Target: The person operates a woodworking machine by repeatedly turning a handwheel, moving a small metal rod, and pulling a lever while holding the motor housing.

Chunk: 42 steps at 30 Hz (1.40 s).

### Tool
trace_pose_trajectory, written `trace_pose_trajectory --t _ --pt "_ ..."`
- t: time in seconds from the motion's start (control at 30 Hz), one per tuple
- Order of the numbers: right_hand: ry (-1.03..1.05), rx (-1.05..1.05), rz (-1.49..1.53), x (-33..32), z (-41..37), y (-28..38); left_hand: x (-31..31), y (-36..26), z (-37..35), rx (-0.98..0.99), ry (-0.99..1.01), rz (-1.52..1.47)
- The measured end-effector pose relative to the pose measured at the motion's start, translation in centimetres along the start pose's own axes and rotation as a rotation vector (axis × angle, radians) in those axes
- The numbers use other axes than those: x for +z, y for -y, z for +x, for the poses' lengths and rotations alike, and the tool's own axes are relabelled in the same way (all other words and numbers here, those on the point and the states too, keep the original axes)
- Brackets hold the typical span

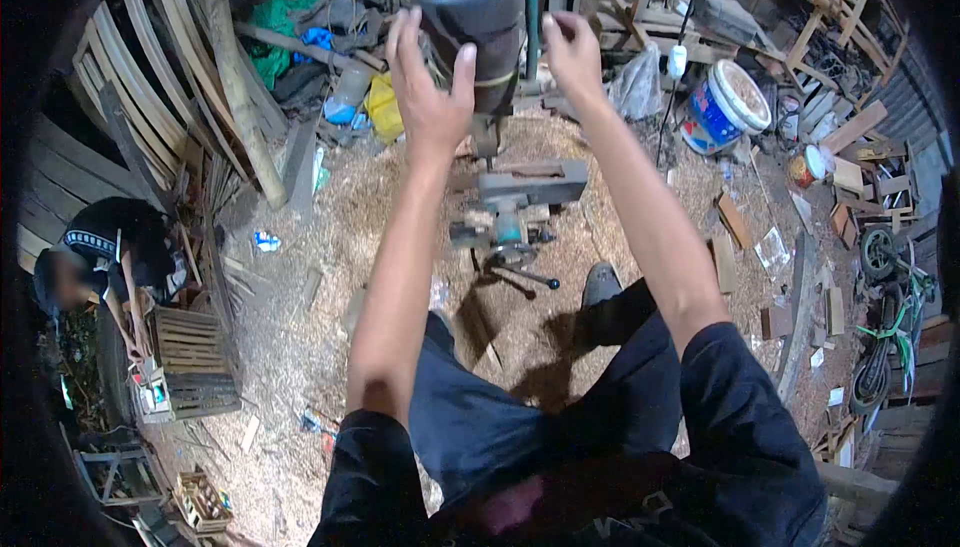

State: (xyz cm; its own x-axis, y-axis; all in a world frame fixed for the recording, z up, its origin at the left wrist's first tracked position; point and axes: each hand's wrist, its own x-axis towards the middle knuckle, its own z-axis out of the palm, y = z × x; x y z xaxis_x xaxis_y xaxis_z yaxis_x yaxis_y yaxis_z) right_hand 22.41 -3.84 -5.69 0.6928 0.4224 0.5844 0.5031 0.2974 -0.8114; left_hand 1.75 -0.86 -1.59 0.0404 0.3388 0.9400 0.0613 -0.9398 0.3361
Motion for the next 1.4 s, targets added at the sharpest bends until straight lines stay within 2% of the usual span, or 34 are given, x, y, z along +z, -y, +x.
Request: trace_pose_trajectory --t 0.07,0.13,0.23,0.3,0.33,0.5,0.57,0.7,0.73,0.8,0.9,1.0,1.03,1.13,1.2,1.3,1.4 --pt "-0.014 -0.017 -0.171 1.3 5.4 2.4 1.7 0.7 3.3 0.058 0.067 0.047" --pt "-0.003 0.098 -0.264 3.0 9.1 2.9 4.0 2.7 4.3 0.147 0.12 0.185" --pt "0.254 0.224 -0.2 4.4 14.4 -0.1 4.5 2.5 4.0 0.134 0.081 0.142" --pt "0.041 0.302 -0.246 7.2 15.6 1.1 4.2 2.8 4.2 0.14 0.093 0.115" --pt "0.08 0.38 -0.154 6.6 15.8 4.6 4.0 2.8 4.1 0.132 0.096 0.113" --pt "0.046 0.419 -0.02 5.1 17.3 10.2 4.4 3.1 4.1 0.145 0.079 0.113" --pt "0.041 0.418 -0.03 3.3 13.8 13.0 4.3 3.2 3.6 0.14 0.091 0.132" --pt "0.033 0.138 0.113 2.1 9.9 10.7 3.8 2.9 2.5 0.078 0.158 0.169" --pt "0.0 0.073 0.052 1.4 8.3 10.6 3.6 2.6 2.2 0.07 0.17 0.16" --pt "0.124 0.1 0.271 0.2 5.3 9.3 3.0 2.2 1.6 0.056 0.191 0.147" --pt "0.142 0.063 0.319 -1.4 0.7 10.6 1.0 0.6 0.0 -0.052 0.315 0.055" --pt "0.092 -0.041 0.311 -1.8 -2.1 11.4 -0.8 0.0 -2.4 -0.13 0.447 0.015" --pt "0.113 -0.019 0.259 -2.5 -3.2 11.5 -1.3 0.4 -3.7 -0.152 0.494 0.021" --pt "0.068 -0.044 0.348 -3.2 -7.3 10.2 -3.1 0.2 -7.3 -0.276 0.571 0.004" --pt "0.07 -0.1 0.337 -4.4 -11.0 9.4 -3.8 0.5 -9.8 -0.342 0.566 0.006" --pt "0.104 -0.051 0.402 -5.9 -16.1 8.4 -4.7 0.1 -13.2 -0.473 0.593 -0.01" --pt "0.142 -0.138 0.322 -7.2 -19.7 6.4 -5.3 -0.5 -16.7 -0.578 0.64 0.009"
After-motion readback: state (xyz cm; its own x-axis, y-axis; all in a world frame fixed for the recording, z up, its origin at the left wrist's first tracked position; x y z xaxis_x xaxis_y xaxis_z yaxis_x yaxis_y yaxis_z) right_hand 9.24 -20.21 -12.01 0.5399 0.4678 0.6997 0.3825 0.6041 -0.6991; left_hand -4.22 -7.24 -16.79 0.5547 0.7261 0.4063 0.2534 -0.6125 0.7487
